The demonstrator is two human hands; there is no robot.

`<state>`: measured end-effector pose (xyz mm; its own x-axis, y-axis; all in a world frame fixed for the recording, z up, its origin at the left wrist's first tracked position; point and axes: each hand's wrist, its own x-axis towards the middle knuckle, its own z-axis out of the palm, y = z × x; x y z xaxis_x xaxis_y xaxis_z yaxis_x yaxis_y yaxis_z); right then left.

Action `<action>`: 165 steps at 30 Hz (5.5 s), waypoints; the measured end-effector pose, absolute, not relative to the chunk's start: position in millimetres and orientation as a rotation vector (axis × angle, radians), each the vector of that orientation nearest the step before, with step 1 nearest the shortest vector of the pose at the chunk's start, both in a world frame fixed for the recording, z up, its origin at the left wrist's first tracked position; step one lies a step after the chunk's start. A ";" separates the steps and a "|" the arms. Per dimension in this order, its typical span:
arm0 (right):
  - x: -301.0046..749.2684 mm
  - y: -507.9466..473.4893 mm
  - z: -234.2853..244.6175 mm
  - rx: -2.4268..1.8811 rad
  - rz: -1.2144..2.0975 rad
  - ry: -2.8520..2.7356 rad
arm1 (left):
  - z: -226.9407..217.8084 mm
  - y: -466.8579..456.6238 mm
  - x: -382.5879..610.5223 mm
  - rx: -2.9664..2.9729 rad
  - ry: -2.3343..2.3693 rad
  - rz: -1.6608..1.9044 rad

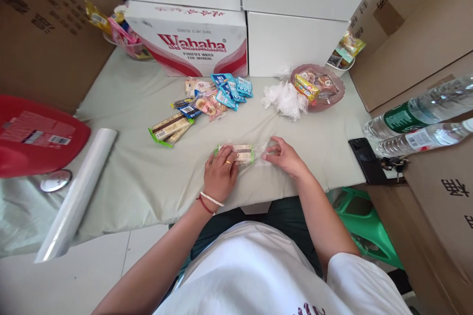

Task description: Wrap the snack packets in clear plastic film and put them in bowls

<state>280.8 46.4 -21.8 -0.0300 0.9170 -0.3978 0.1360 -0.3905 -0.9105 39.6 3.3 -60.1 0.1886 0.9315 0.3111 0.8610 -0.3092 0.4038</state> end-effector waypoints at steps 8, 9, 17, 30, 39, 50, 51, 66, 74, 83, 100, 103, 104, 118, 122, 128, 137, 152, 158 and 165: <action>276.5 67.0 -37.4 -1.553 1.424 -1.241 | -62.2 4.0 39.1 2.355 1.768 0.749; 279.1 63.9 -37.7 -1.564 1.415 -1.231 | -62.2 3.7 39.3 2.357 1.763 0.747; 272.1 47.3 -30.2 -1.786 1.235 -1.326 | -63.7 1.4 43.1 2.419 1.769 0.835; 207.6 47.4 -12.9 -1.805 0.486 -2.114 | -63.2 -1.1 46.5 2.369 1.750 0.709; 183.1 43.5 -24.4 -1.720 0.425 -2.301 | -56.7 14.3 2.1 2.224 1.354 0.862; 175.8 42.3 -33.6 -1.545 0.469 -2.150 | -49.2 28.1 6.7 2.490 1.440 0.614; 173.6 40.1 -33.3 -1.522 0.457 -2.176 | -48.6 23.5 10.6 2.522 1.423 0.591; 185.8 34.2 -27.4 -1.266 -0.003 -2.840 | -63.5 32.0 -9.5 2.026 1.150 0.700; 203.7 69.9 -11.3 -1.425 0.413 -2.503 | -56.3 22.3 -31.3 1.493 1.464 1.203; 190.2 53.6 -30.3 -1.339 0.529 -2.452 | -54.4 9.8 -3.9 2.176 1.669 0.785; 202.4 51.6 -31.5 -1.495 0.652 -2.018 | -46.1 44.9 25.5 2.110 1.697 0.742; 206.7 47.6 -22.7 -1.489 0.568 -2.020 | -43.9 44.6 25.3 2.125 1.680 0.782; 208.3 47.3 -20.5 -1.486 0.537 -2.006 | -42.4 45.0 25.4 2.148 1.672 0.797; 187.3 23.9 -33.1 -1.339 0.136 -2.512 | -47.0 47.9 5.9 1.885 1.332 1.008; 179.4 25.6 -38.6 -1.480 0.040 -2.563 | -53.3 30.0 -15.9 1.518 1.366 1.230; 183.0 65.4 -33.2 -1.434 0.251 -2.518 | -46.4 -1.1 -38.8 1.246 1.531 1.230; 201.5 37.3 -16.9 -1.063 1.719 -1.211 | -24.4 -3.6 9.3 0.594 1.063 1.161; 228.0 -19.9 -46.1 -1.379 1.080 -1.255 | -32.4 -10.2 35.8 0.998 1.138 0.964; 367.4 42.2 2.7 -1.643 0.666 -1.150 | -48.0 -51.6 -72.9 1.558 1.889 0.967; 465.9 191.3 58.8 -2.047 0.407 -1.081 | -75.4 -77.4 -115.6 2.130 2.146 0.930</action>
<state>465.9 191.3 58.8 0.5886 0.8054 0.0700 0.5589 -0.3428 -0.7551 -115.6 -77.4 -75.4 -0.0928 0.9072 0.4104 0.9198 -0.0797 0.3842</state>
